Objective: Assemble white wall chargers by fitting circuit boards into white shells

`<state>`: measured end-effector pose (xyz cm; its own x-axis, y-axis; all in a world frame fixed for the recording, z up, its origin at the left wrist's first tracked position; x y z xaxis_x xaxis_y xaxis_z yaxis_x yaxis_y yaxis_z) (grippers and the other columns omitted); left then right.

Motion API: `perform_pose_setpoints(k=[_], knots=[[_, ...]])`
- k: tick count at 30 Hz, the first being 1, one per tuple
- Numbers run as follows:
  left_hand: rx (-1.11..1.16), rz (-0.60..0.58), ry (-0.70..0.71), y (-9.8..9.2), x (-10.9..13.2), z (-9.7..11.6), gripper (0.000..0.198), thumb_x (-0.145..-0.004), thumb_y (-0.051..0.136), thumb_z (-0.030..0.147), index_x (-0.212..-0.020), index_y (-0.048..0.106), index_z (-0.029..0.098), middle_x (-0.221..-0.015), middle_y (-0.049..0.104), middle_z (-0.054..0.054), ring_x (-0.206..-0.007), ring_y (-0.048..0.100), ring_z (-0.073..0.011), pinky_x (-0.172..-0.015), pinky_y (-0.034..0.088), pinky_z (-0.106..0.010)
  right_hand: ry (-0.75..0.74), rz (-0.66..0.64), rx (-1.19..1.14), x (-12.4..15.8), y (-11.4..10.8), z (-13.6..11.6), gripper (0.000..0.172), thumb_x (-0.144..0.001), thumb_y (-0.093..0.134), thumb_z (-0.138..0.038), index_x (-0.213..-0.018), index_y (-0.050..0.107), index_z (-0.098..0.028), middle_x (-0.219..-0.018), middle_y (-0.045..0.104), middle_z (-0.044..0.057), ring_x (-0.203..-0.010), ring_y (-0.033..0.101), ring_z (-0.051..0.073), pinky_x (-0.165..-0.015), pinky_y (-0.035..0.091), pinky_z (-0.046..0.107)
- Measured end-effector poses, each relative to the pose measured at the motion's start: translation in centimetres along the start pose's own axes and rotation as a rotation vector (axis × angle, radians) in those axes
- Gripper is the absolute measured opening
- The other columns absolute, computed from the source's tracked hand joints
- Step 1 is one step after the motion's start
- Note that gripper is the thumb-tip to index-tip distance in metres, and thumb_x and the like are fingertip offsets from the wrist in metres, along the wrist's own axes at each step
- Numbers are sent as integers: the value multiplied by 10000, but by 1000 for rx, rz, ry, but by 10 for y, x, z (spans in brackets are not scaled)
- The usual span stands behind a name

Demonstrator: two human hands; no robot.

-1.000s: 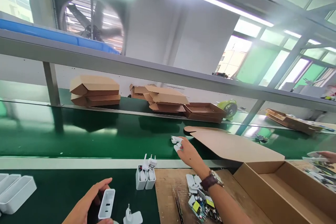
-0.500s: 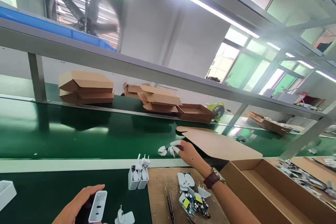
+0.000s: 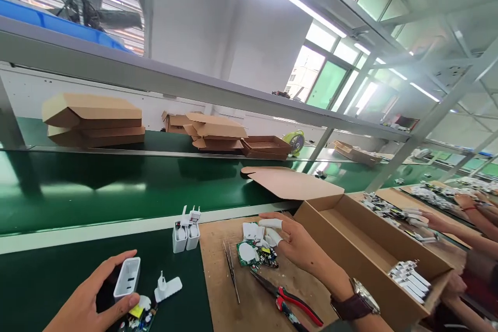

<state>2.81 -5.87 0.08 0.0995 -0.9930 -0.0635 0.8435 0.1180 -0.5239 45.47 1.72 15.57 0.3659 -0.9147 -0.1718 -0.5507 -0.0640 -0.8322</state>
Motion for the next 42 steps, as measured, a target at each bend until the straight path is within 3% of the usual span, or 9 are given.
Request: perform_pose_setpoints(k=[4, 7, 13, 16, 20, 27, 33, 37, 42], knots=[[-6, -11, 17, -3, 0, 9, 728, -836, 670, 683, -1436, 601, 277, -1303, 754, -83, -1135, 739, -344, -952, 613, -443, -146, -199, -17, 5, 37, -64, 430, -932, 610, -184, -1315, 711, -348, -1264, 752, 34, -1065, 719, 244, -985, 583, 418], [29, -28, 43, -6, -1, 14, 712, -828, 711, 628, -1441, 591, 286, -1303, 747, -71, -1118, 735, -320, -980, 593, -429, -359, -401, -84, 6, 84, -98, 619, -836, 732, -132, -1419, 642, -319, -1428, 677, 67, -1298, 646, 269, -1120, 511, 426], [145, -91, 100, -11, -6, 14, 675, -872, 718, 482, -1469, 529, 230, -1272, 739, -98, -1109, 722, -282, -1011, 576, -411, -475, -522, -87, -21, 172, -105, 998, -739, 788, -150, -1636, 352, -176, -1703, 346, 195, -1584, 296, 368, -1271, 290, 563], [197, -37, 93, -11, -10, 11, 676, -882, 705, 477, -1469, 501, 209, -1275, 734, -108, -1122, 721, -278, -1032, 566, -414, -493, -485, -116, -35, 193, -110, 1052, -733, 832, -200, -1650, 317, -216, -1643, 445, 193, -1502, 430, 374, -1213, 385, 533], [185, 66, 51, -13, -12, 6, 653, -898, 683, 488, -1459, 509, 203, -1294, 720, -114, -1096, 728, -282, -1011, 574, -435, -416, -430, -54, -41, 203, -114, 889, -716, 907, -277, -1522, 534, -244, -1175, 724, 93, -1049, 668, 289, -994, 528, 450], [175, 49, 3, -17, -9, 7, 720, -875, 681, 482, -1509, 470, 211, -1366, 688, -130, -1136, 713, -293, -1046, 554, -459, -441, -420, -179, -25, 200, -112, 647, -759, 751, -101, -1378, 612, -226, -1314, 646, 116, -1250, 580, 311, -1067, 508, 470], [160, 70, -47, -16, -11, 7, 771, -856, 707, 468, -1532, 447, 205, -1427, 645, -146, -1219, 673, -323, -1104, 512, -498, -363, -300, -327, -21, 191, -111, 671, -811, 585, -36, -1422, 498, -299, -1253, 615, 70, -901, 676, 175, -783, 631, 294], [97, 66, -56, -14, -8, 4, 812, -837, 740, 434, -1557, 421, 234, -1478, 606, -144, -1309, 625, -349, -1144, 479, -517, -425, -53, -434, -25, 187, -106, 678, -903, 556, -81, -1503, 392, -351, -1360, 582, 97, -1038, 716, 194, -746, 655, 234], [117, -27, 86, -9, 1, 2, 795, -913, 663, 334, -1612, 288, 286, -1601, 484, -123, -1490, 474, -314, -1257, 360, -493, -508, 242, -305, -25, 188, -106, 667, -944, 549, -102, -1541, 350, -323, -1372, 636, 122, -1198, 708, 252, -943, 649, 322]])
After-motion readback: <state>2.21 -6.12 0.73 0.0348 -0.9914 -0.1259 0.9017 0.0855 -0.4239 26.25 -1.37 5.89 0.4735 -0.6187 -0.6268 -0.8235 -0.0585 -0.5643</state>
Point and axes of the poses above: each hand's wrist, its own x-axis away from the middle knuckle, its own y-axis out of the palm, z = x × y, the point moved 2 cm from there along -x, towards the middle knuckle
